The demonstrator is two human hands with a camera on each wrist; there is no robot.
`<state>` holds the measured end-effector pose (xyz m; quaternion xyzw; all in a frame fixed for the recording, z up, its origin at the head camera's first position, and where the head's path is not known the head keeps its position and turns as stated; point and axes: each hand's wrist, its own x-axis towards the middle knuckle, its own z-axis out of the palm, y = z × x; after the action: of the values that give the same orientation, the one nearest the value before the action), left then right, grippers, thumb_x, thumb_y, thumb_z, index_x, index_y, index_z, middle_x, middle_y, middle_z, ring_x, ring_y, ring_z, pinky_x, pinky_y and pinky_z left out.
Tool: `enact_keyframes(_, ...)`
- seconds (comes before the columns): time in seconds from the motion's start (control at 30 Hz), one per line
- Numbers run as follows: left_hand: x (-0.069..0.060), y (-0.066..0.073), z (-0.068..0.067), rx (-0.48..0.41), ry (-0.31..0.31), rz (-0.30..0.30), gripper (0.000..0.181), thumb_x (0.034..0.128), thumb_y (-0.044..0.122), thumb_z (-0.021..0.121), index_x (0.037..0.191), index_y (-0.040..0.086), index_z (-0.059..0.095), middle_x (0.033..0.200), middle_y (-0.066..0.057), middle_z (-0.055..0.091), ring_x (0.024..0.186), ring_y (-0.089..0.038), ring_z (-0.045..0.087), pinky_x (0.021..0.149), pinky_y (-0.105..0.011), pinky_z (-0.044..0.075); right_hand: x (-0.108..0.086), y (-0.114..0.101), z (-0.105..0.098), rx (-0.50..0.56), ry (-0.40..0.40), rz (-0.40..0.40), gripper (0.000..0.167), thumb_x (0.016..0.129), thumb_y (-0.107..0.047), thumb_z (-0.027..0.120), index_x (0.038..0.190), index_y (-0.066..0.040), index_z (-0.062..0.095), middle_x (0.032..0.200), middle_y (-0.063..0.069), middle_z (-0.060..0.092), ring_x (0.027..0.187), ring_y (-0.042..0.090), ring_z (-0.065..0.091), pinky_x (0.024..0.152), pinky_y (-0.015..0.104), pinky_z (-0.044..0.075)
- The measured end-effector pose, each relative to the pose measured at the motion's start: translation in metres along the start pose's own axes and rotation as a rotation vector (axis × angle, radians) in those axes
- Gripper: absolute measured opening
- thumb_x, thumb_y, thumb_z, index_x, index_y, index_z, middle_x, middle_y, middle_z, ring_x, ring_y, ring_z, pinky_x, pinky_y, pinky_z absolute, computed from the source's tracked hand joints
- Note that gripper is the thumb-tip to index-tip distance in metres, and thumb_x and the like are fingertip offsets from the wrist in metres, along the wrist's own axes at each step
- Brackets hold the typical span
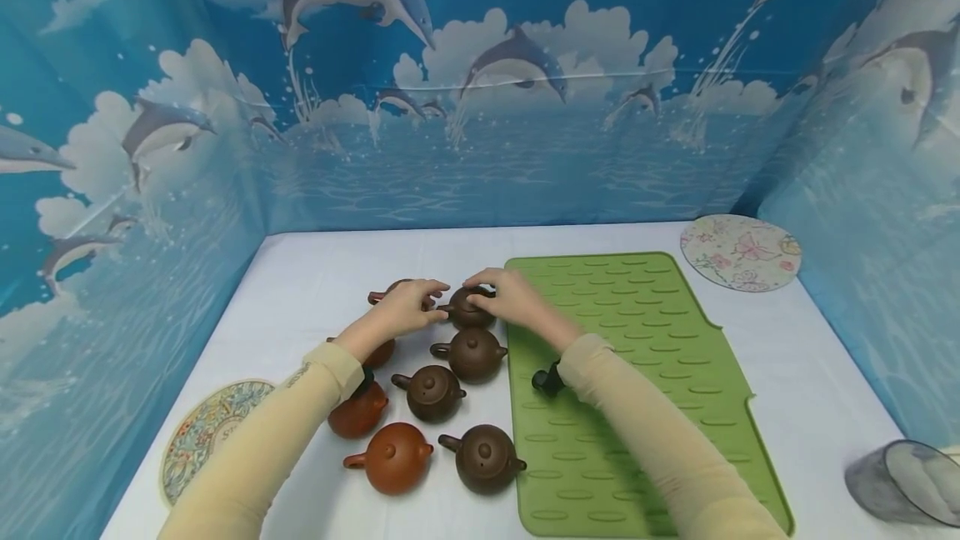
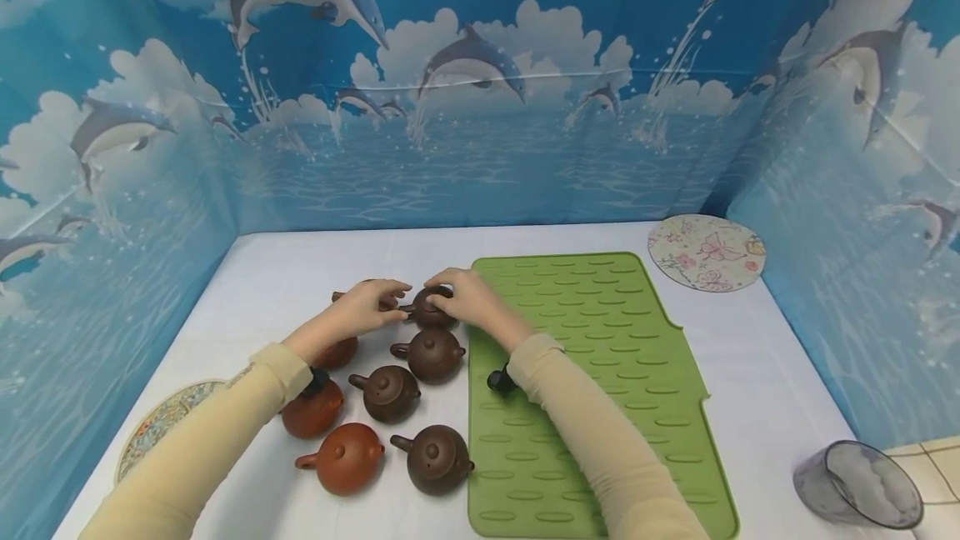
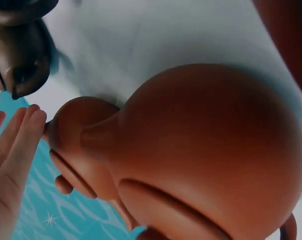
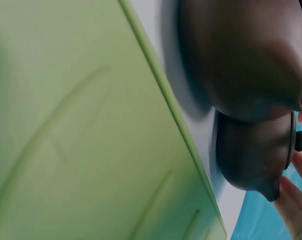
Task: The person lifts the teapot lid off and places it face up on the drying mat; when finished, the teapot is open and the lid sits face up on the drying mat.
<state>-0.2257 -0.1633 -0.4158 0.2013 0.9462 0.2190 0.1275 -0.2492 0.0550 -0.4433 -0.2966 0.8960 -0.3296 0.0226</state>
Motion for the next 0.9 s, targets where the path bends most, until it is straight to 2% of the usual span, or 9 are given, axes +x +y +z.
enact_keyframes(0.13, 0.005, 0.001, 0.006, 0.012, -0.006, -0.027, 0.046, 0.0941, 0.018, 0.068, 0.138, 0.009, 0.057, 0.117, -0.012, 0.07, 0.103, -0.024, 0.068, 0.084, -0.036, 0.056, 0.001, 0.001, 0.003, 0.013, 0.009, 0.017, 0.023, 0.092, -0.017, 0.07, 0.113, -0.008, 0.073, 0.117, 0.01, 0.071, 0.112, 0.028, 0.065, 0.099, 0.041, 0.051)
enact_keyframes(0.27, 0.007, 0.003, 0.012, 0.039, 0.013, -0.039, 0.039, 0.0946, 0.013, 0.066, 0.133, 0.01, 0.061, 0.108, -0.011, 0.073, 0.09, -0.02, 0.068, 0.074, -0.032, 0.055, 0.003, 0.001, 0.006, 0.014, 0.006, 0.028, 0.022, 0.092, -0.016, 0.071, 0.111, -0.008, 0.074, 0.115, 0.009, 0.072, 0.11, 0.026, 0.066, 0.096, 0.039, 0.052)
enact_keyframes(0.43, 0.011, 0.005, 0.015, -0.008, 0.044, -0.058, 0.033, 0.0942, 0.008, 0.066, 0.127, 0.01, 0.065, 0.103, -0.011, 0.074, 0.087, -0.019, 0.07, 0.07, -0.029, 0.055, 0.004, 0.001, 0.006, 0.004, 0.018, 0.027, 0.019, 0.091, -0.015, 0.071, 0.108, -0.007, 0.074, 0.112, 0.009, 0.072, 0.108, 0.025, 0.066, 0.094, 0.037, 0.053)
enact_keyframes(0.63, 0.012, 0.003, 0.014, -0.03, 0.04, -0.069, 0.032, 0.0941, 0.008, 0.066, 0.126, 0.009, 0.067, 0.103, -0.011, 0.074, 0.086, -0.018, 0.069, 0.07, -0.028, 0.053, 0.004, 0.0, 0.006, -0.016, 0.041, -0.015, 0.017, 0.091, -0.013, 0.071, 0.105, -0.003, 0.074, 0.108, 0.012, 0.073, 0.104, 0.027, 0.067, 0.093, 0.038, 0.054)
enact_keyframes(0.77, 0.013, 0.003, 0.014, -0.024, 0.034, -0.09, 0.031, 0.0941, 0.011, 0.067, 0.125, 0.011, 0.067, 0.102, -0.01, 0.074, 0.084, -0.017, 0.068, 0.07, -0.028, 0.053, 0.004, 0.002, 0.006, 0.07, 0.036, 0.017, 0.019, 0.093, -0.013, 0.068, 0.107, -0.002, 0.073, 0.111, 0.014, 0.071, 0.107, 0.028, 0.066, 0.095, 0.038, 0.053)
enact_keyframes(0.9, 0.013, 0.003, 0.015, -0.032, 0.041, -0.105, 0.031, 0.094, 0.013, 0.067, 0.125, 0.011, 0.067, 0.103, -0.01, 0.074, 0.086, -0.018, 0.068, 0.073, -0.03, 0.054, 0.002, 0.006, 0.003, 0.234, 0.051, 0.123, 0.022, 0.096, -0.015, 0.065, 0.113, -0.003, 0.071, 0.117, 0.015, 0.069, 0.112, 0.029, 0.065, 0.095, 0.038, 0.054)
